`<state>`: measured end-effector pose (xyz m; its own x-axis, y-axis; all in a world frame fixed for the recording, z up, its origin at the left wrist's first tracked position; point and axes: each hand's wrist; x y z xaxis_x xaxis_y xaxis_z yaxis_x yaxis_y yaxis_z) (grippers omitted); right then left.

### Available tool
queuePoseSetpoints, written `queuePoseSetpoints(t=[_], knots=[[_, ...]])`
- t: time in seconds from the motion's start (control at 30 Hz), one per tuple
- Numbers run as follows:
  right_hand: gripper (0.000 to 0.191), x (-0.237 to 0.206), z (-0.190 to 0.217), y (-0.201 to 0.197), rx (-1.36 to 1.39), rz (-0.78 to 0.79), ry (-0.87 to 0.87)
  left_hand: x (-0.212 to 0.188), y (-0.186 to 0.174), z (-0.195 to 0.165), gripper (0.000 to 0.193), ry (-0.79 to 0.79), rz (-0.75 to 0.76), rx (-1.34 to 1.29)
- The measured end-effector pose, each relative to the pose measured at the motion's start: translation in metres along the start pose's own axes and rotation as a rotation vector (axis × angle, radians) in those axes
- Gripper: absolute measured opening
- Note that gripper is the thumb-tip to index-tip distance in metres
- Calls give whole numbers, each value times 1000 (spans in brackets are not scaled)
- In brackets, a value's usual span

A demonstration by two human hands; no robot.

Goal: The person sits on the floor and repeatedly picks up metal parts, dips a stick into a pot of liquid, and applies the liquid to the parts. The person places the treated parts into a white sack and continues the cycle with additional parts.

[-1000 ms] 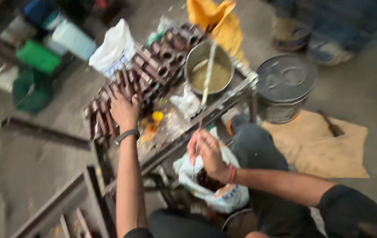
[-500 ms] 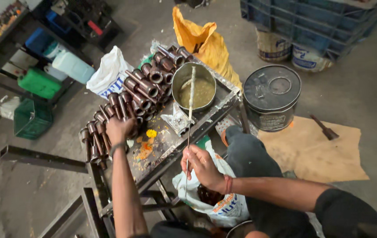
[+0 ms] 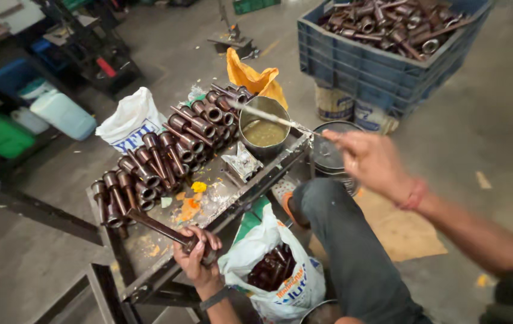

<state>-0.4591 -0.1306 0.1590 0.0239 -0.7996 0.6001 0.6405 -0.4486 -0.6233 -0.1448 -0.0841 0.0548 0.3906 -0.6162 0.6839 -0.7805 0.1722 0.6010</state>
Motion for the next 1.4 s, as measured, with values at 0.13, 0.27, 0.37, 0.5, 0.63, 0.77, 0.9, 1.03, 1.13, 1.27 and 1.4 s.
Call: queuePoseSetpoints(t=[0.13,0.27,0.37,0.5,0.63,0.77,0.9,1.03,1.13,1.27,1.4], knots=[[35,16,11,-13,-446,142,0,-4,-8,4,24,41,-79,-25],[14,48,19,42,-647,220,-104,-3,-15,0,23,75,-94,-51],[10,61,21,84,-782,244,-201,-5,-13,-8,23,68,-106,-110],[9,68,24,108,-720,258,-242,-8,-9,-20,23,40,-76,-103],[18,69,27,87,-637,240,-141,-10,-1,-24,22,33,-46,-62],[17,63,30,45,-621,322,125,-12,8,-19,21,40,-110,-65],[31,41,23,11,-477,189,60,-16,12,-8,19,16,-246,-139],[34,12,13,17,-646,213,-16,-17,7,1,16,-59,-321,-142],[26,0,1,15,-556,190,-25,-15,4,4,17,-67,-338,-142],[31,-7,-7,17,-474,107,-119,-14,2,1,17,-32,-335,-125],[29,-8,-11,21,-438,89,-103,-12,3,-5,17,-40,-360,-113]])
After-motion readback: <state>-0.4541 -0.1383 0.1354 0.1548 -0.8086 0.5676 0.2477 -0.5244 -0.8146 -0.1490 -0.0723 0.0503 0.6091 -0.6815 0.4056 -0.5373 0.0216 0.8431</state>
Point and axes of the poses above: each hand's wrist, its own x-axis towards the middle knuckle, its own y-axis out of the palm, z = x × y, and after that the axes turned 14 degrees about y, right-handed
